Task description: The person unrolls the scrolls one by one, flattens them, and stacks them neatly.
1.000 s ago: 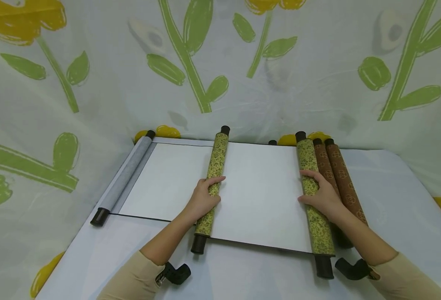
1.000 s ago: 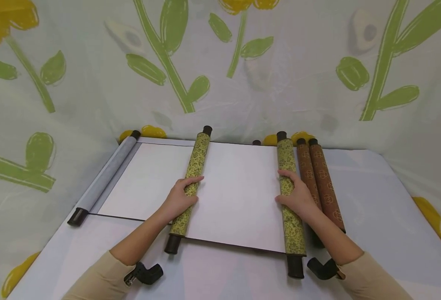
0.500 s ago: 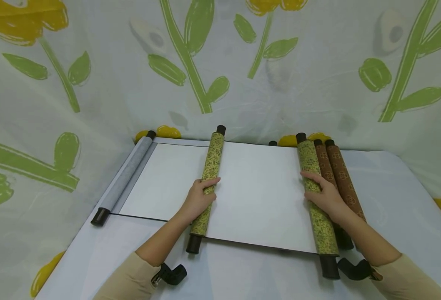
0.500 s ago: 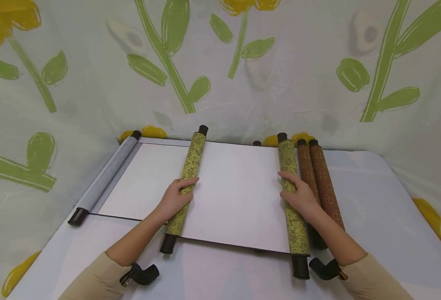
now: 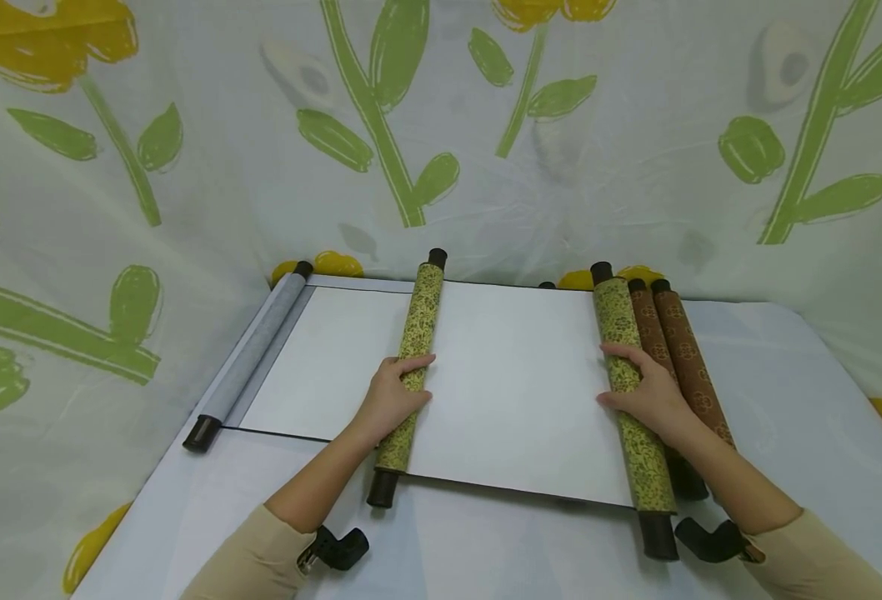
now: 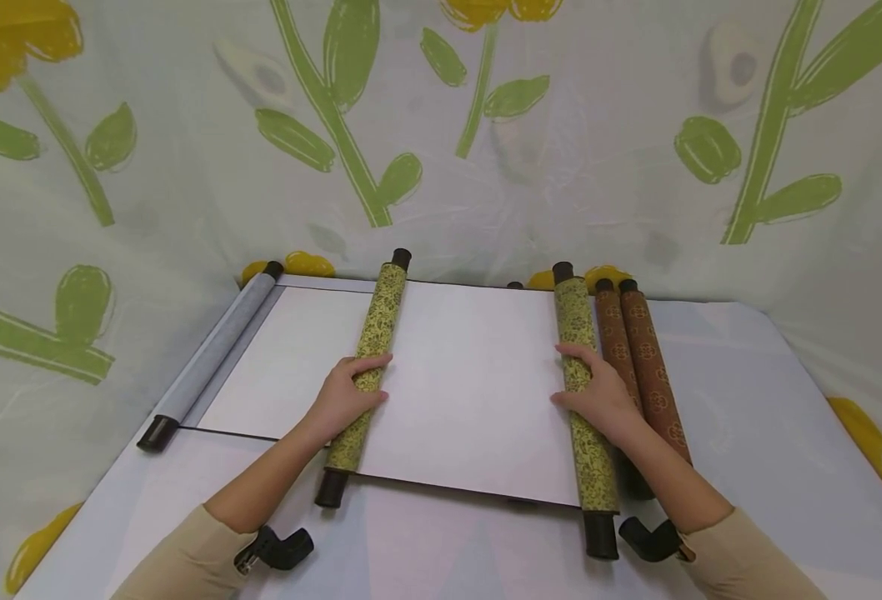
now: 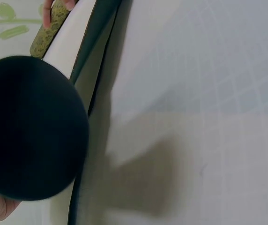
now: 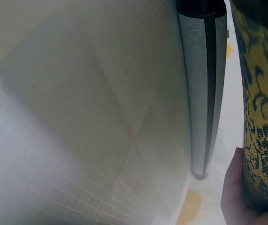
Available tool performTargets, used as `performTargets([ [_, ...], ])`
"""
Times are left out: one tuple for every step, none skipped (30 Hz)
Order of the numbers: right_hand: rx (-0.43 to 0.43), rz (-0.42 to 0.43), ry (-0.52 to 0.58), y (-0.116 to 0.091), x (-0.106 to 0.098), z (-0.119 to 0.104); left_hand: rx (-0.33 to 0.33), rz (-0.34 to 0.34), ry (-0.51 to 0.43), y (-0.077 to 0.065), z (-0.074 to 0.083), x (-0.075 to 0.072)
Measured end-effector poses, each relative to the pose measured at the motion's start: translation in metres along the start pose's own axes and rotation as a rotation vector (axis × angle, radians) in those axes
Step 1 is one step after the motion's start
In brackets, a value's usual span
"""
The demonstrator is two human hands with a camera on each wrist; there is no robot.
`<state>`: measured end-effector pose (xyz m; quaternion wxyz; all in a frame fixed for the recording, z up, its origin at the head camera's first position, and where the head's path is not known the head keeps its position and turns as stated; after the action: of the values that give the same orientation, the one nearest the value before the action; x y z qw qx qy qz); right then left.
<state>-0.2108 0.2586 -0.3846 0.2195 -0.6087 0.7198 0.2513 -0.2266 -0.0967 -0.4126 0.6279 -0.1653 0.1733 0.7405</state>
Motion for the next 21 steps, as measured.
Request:
performTargets([
  [-0.003,0.002,0.001,0.000,0.000,0.000,0.009,0.004,-0.003,0.000,0.000,0.000],
  [-0.003,0.004,0.000,0.000,0.000,0.000,0.020,0.009,-0.009,0.000,0.000,-0.001],
  [-0.005,0.006,-0.002,0.000,0.000,0.000,0.028,0.013,-0.017,0.000,0.000,-0.001],
  [-0.007,0.007,-0.006,0.000,0.000,0.000,0.035,0.019,-0.027,0.000,-0.001,-0.002],
  [-0.009,0.008,-0.007,0.000,0.000,0.000,0.041,0.023,-0.037,0.000,-0.001,-0.002],
  [-0.014,0.008,-0.009,0.000,-0.001,-0.001,0.046,0.028,-0.046,-0.001,-0.001,-0.003],
  [-0.021,0.010,-0.011,0.000,-0.001,-0.001,0.051,0.032,-0.053,-0.001,-0.001,-0.005],
  [-0.029,0.012,-0.012,0.000,-0.001,-0.001,0.057,0.031,-0.060,0.000,-0.001,-0.005],
  [-0.039,0.014,-0.012,-0.001,-0.001,-0.001,0.057,0.032,-0.061,0.000,-0.002,-0.006],
  [-0.044,0.014,-0.011,-0.001,-0.001,-0.001,0.055,0.029,-0.066,0.001,-0.002,-0.007],
  [-0.046,0.013,-0.009,-0.001,-0.001,0.000,0.053,0.025,-0.071,0.001,-0.003,-0.008],
  [-0.044,0.009,-0.006,-0.001,-0.002,0.000,0.049,0.020,-0.075,0.002,-0.003,-0.008],
  [-0.036,0.007,-0.006,-0.001,-0.002,0.001,0.044,0.014,-0.079,0.002,-0.004,-0.009],
  [-0.027,0.006,-0.006,-0.001,-0.003,0.002,0.036,0.011,-0.083,0.003,-0.005,-0.010],
  [-0.016,0.003,-0.006,-0.001,-0.003,0.003,0.033,0.008,-0.083,0.003,-0.006,-0.010],
  [-0.005,0.001,-0.007,0.000,-0.003,0.003,0.032,0.004,-0.085,0.003,-0.007,-0.011],
  [0.004,-0.002,-0.008,0.000,-0.004,0.004,0.035,0.001,-0.083,0.003,-0.007,-0.011],
  [0.010,-0.004,-0.009,0.000,-0.004,0.005,0.040,-0.002,-0.075,0.003,-0.008,-0.011],
  [0.012,-0.005,-0.013,0.001,-0.005,0.005,0.047,-0.005,-0.064,0.003,-0.008,-0.011],
  [0.011,-0.008,-0.013,0.001,-0.005,0.006,0.051,-0.008,-0.050,0.003,-0.008,-0.011],
  [0.009,-0.011,-0.015,0.001,-0.005,0.006,0.060,-0.012,-0.035,0.003,-0.008,-0.011],
])
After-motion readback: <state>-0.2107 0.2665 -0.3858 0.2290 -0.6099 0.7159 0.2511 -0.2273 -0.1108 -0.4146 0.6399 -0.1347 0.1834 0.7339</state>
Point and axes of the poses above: each hand's wrist, its own y-axis towards the middle knuckle, its own x-axis out of the palm, z = x × y, the point moved 3 cm from there along y, towards the middle knuckle, and after that the axes turned 15 degrees about z, right-handed, at the moved point
